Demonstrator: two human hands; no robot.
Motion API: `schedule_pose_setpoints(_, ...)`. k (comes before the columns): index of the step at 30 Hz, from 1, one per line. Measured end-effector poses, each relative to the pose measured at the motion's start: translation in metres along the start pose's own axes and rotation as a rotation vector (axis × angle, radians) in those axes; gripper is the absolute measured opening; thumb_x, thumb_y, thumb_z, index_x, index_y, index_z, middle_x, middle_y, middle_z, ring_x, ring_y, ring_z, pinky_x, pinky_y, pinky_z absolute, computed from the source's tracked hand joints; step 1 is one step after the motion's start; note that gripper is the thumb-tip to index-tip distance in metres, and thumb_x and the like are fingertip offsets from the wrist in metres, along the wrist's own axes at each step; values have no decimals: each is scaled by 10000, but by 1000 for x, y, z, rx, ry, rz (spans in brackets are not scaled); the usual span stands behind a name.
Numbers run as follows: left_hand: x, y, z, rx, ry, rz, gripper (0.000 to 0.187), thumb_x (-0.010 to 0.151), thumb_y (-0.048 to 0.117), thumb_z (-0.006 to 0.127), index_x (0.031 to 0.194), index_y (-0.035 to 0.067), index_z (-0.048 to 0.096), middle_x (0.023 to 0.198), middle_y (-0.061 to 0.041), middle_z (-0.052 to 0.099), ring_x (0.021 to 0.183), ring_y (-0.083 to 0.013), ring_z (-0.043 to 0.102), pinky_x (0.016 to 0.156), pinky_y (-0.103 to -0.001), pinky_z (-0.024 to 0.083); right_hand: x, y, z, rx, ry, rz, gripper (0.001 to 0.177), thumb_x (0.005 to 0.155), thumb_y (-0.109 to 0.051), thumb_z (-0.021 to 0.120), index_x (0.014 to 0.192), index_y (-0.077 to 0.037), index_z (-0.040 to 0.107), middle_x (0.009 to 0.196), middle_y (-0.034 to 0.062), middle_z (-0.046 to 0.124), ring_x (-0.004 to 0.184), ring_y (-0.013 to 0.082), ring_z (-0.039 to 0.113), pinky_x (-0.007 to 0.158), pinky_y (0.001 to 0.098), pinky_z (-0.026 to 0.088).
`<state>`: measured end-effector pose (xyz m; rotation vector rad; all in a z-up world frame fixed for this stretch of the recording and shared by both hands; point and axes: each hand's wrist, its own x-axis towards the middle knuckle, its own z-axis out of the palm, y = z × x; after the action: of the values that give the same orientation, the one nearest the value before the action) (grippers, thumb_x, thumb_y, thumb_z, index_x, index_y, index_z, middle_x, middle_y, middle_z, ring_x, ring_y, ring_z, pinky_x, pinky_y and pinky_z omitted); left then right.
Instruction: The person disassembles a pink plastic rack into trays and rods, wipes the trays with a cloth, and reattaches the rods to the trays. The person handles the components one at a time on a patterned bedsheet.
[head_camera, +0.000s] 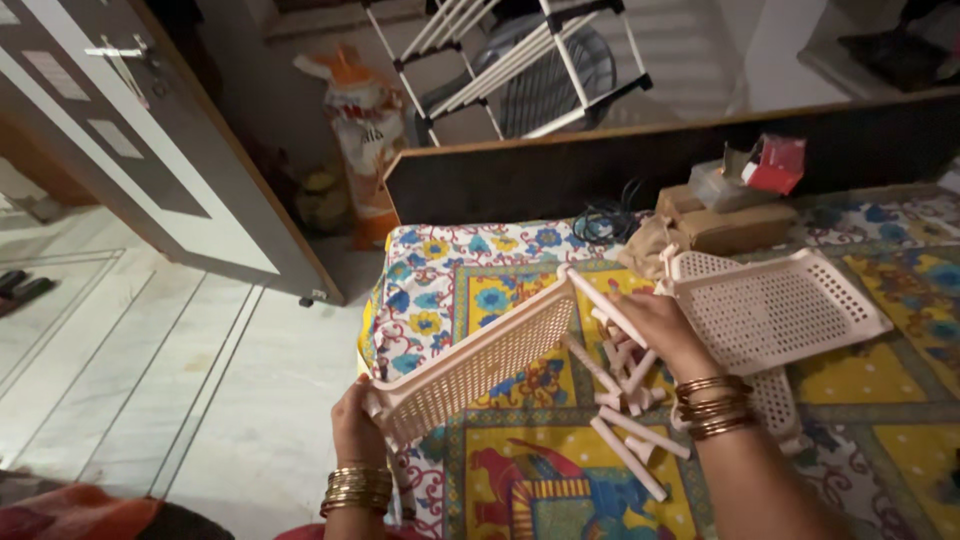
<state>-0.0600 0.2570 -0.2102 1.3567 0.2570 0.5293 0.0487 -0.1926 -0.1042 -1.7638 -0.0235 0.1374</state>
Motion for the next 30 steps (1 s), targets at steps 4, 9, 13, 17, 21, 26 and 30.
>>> schedule_pose_setpoints(4, -2, -19, 0, -430, -21, -190, 388, 978, 335, 523, 1026, -20, 674, 995, -106, 683, 906, -199, 659, 823, -321, 539, -1, 6, 13, -285, 106, 39, 486, 970, -447, 652, 829, 16, 692, 655, 55, 638, 527, 135, 578, 501, 305, 478)
schedule_pose_setpoints(9, -7, 2, 11, -140, -19, -264, 340, 886, 268, 652, 964, -62, 684, 1022, -79, 719, 910, -202, 662, 832, -371, 532, -6, -9, 20, -367, 265, -151, 531, 1038, -449, 633, 793, 18, 693, 618, 99, 611, 559, 146, 522, 531, 350, 445)
schedule_pose_setpoints(13, -27, 44, 45, 487, -59, 65, 396, 947, 369, 730, 1170, 42, 735, 1108, -151, 681, 1005, -260, 522, 879, -469, 339, -35, -52, 36, -351, 360, -567, 386, 1050, -384, 599, 966, -17, 684, 710, 98, 684, 636, 193, 668, 588, 344, 508)
schedule_pose_setpoints(17, -63, 111, 97, 940, -67, 625, 628, 835, 309, 813, 1386, 111, 585, 1376, -122, 636, 1311, -272, 558, 1136, -479, 326, -77, -103, 59, -477, 423, -625, 325, 1039, -348, 621, 1050, -28, 672, 772, 137, 715, 716, 278, 727, 600, 387, 521)
schedule_pose_setpoints(21, -95, 178, 165, 414, -331, 597, 777, 899, 177, 778, 1562, 45, 395, 1522, -224, 538, 1418, -361, 532, 1183, -469, 393, -111, -133, 79, -622, 493, -872, 252, 1032, -279, 671, 1035, -27, 661, 915, 155, 725, 800, 348, 713, 632, 424, 526)
schedule_pose_setpoints(26, -89, 209, 239, 220, -426, 388, 542, 904, 285, 765, 1330, -7, 602, 1063, -142, 776, 906, -184, 762, 803, -315, 604, -126, -147, 81, -720, 499, -1001, 226, 973, -226, 690, 1021, -11, 641, 914, 159, 690, 787, 360, 694, 653, 450, 531)
schedule_pose_setpoints(30, -66, 181, 248, 205, -355, 165, 331, 1011, 294, 664, 988, -29, 730, 759, -60, 718, 675, -105, 639, 587, -281, 515, -122, -139, 86, -802, 304, -836, 127, 971, -171, 632, 975, -50, 670, 846, 162, 714, 741, 358, 700, 616, 470, 528)
